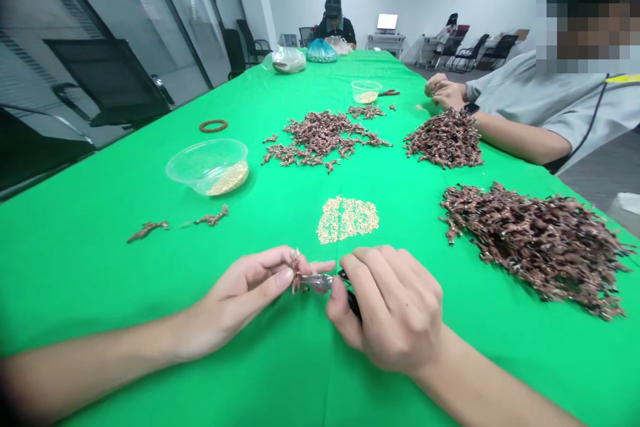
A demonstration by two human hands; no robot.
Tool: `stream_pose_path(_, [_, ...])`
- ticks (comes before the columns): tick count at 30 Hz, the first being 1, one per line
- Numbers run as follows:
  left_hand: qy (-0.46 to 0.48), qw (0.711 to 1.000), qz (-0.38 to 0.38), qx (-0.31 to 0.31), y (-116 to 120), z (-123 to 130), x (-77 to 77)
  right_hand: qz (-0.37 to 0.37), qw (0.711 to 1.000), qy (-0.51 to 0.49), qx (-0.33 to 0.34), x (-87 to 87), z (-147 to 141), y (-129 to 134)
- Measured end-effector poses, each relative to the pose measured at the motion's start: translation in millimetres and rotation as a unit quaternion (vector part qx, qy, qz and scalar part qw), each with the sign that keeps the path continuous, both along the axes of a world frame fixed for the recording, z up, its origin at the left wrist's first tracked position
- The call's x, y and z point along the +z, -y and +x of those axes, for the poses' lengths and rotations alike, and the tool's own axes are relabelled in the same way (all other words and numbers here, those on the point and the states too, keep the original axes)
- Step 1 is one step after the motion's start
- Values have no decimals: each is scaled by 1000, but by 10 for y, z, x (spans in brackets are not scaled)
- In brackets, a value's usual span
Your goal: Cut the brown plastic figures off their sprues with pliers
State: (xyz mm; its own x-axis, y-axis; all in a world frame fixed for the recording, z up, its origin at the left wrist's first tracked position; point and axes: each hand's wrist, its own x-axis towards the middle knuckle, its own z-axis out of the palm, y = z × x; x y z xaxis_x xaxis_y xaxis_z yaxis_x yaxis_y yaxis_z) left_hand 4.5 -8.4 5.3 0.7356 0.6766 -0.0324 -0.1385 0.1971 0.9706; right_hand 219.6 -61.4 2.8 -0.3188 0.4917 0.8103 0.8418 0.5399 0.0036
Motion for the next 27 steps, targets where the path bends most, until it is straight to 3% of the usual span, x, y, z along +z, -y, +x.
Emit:
stream_pose_path(4, [-11, 1000, 12, -9, -12, -16, -2, 34, 999, 42, -5, 9, 34, -15])
stream_pose_path(16, [20, 998, -47, -48, -12, -18, -23, 130, 987, 97, -12, -10, 50, -18])
stream_pose_path(27, [32, 993, -92, -66, -11, -1, 22, 174, 960, 220, 21, 166, 139, 31])
